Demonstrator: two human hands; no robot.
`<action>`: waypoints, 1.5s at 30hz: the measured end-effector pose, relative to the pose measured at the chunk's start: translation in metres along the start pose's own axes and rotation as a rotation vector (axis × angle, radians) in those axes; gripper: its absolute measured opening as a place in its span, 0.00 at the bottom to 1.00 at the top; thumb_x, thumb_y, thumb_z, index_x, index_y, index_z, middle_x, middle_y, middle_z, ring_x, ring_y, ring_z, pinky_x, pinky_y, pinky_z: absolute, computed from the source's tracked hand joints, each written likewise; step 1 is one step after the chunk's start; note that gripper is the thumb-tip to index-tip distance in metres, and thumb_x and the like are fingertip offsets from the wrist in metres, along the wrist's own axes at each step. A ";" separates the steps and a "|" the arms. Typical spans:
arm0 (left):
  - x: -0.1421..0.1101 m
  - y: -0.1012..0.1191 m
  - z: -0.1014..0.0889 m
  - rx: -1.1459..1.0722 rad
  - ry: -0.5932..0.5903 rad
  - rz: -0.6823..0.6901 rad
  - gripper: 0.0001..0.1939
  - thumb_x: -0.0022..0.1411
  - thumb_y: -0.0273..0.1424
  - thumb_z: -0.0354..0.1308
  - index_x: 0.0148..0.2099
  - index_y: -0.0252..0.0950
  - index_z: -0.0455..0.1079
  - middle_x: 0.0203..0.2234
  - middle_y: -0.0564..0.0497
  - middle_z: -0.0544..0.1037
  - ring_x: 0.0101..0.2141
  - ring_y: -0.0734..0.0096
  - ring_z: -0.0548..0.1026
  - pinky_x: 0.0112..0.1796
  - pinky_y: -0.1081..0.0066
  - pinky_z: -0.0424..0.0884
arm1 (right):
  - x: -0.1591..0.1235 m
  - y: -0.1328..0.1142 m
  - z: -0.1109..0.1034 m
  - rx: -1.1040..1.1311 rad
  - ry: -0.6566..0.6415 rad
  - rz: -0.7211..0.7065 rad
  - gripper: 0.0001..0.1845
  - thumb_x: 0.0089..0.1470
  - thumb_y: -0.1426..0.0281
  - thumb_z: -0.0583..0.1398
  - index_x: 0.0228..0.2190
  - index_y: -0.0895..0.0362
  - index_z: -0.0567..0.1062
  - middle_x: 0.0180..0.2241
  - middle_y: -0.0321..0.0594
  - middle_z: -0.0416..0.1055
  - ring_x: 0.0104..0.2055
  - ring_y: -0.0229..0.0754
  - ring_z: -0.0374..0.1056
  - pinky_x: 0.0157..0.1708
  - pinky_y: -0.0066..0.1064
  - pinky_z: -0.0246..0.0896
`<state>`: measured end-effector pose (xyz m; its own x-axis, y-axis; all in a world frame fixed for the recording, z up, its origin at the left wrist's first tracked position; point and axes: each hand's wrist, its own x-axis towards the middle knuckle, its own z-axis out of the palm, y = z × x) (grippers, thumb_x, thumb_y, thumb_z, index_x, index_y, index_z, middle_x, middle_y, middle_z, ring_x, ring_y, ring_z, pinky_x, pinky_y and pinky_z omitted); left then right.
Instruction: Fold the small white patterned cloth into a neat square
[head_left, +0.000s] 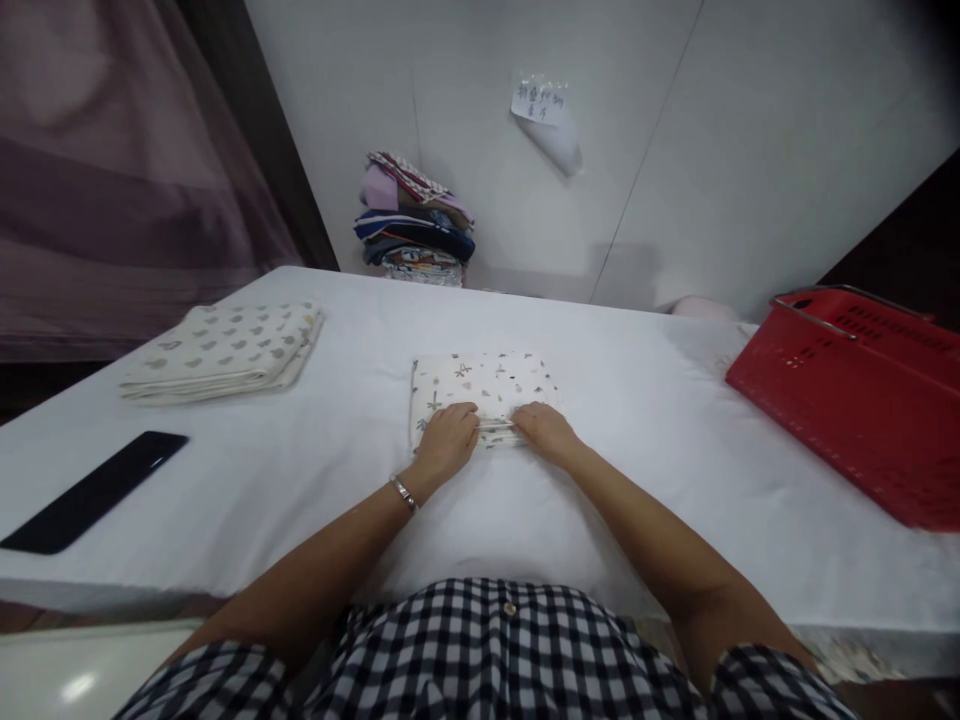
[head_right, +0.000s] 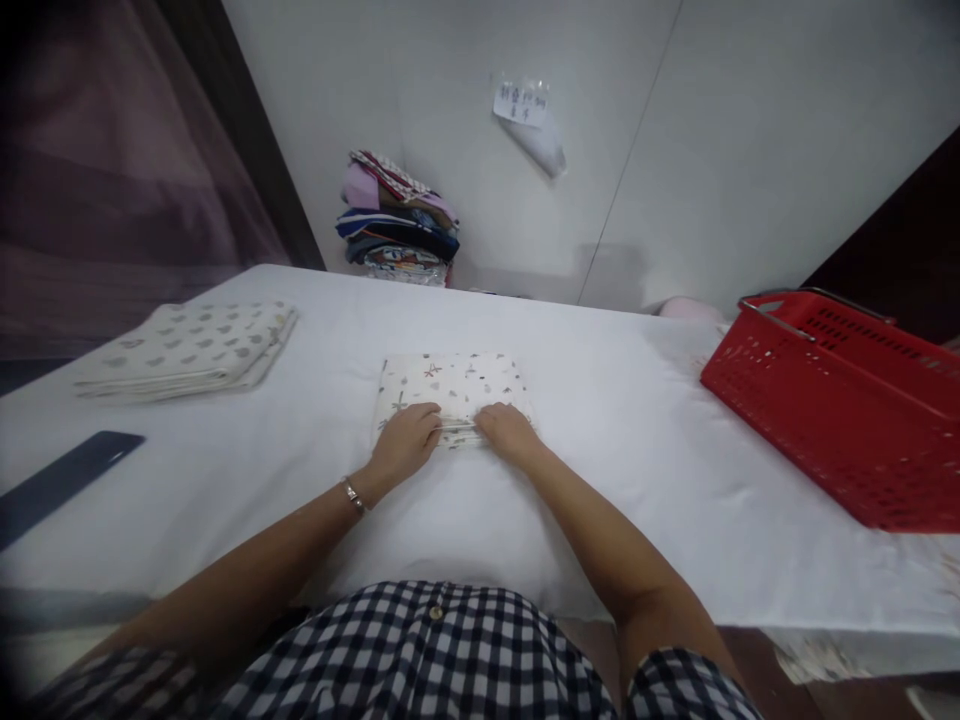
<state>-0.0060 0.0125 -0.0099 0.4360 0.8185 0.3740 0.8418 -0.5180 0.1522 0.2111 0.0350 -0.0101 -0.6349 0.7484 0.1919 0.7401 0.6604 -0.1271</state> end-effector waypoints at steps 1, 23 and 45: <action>-0.001 0.000 -0.002 0.009 -0.002 -0.017 0.07 0.60 0.26 0.49 0.36 0.35 0.68 0.43 0.45 0.73 0.44 0.59 0.69 0.42 0.59 0.66 | 0.000 0.000 0.001 0.003 0.004 -0.002 0.10 0.61 0.71 0.51 0.37 0.57 0.72 0.38 0.44 0.70 0.41 0.43 0.62 0.43 0.34 0.54; -0.015 -0.007 -0.004 0.035 -0.052 0.061 0.12 0.63 0.27 0.45 0.37 0.36 0.70 0.28 0.47 0.76 0.33 0.64 0.73 0.40 0.62 0.64 | -0.005 -0.004 0.009 -0.047 0.079 -0.026 0.11 0.60 0.74 0.51 0.37 0.57 0.73 0.38 0.45 0.70 0.40 0.45 0.61 0.40 0.35 0.53; -0.001 0.002 0.008 0.003 0.012 0.138 0.12 0.62 0.24 0.45 0.39 0.36 0.70 0.54 0.46 0.67 0.52 0.62 0.65 0.49 0.61 0.64 | 0.001 -0.009 0.006 0.186 0.134 -0.016 0.08 0.59 0.72 0.52 0.33 0.57 0.71 0.33 0.41 0.70 0.37 0.40 0.61 0.39 0.31 0.56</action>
<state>-0.0024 0.0126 -0.0171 0.5441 0.7365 0.4019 0.7751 -0.6246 0.0955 0.2031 0.0300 -0.0142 -0.6020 0.7308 0.3218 0.6683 0.6817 -0.2979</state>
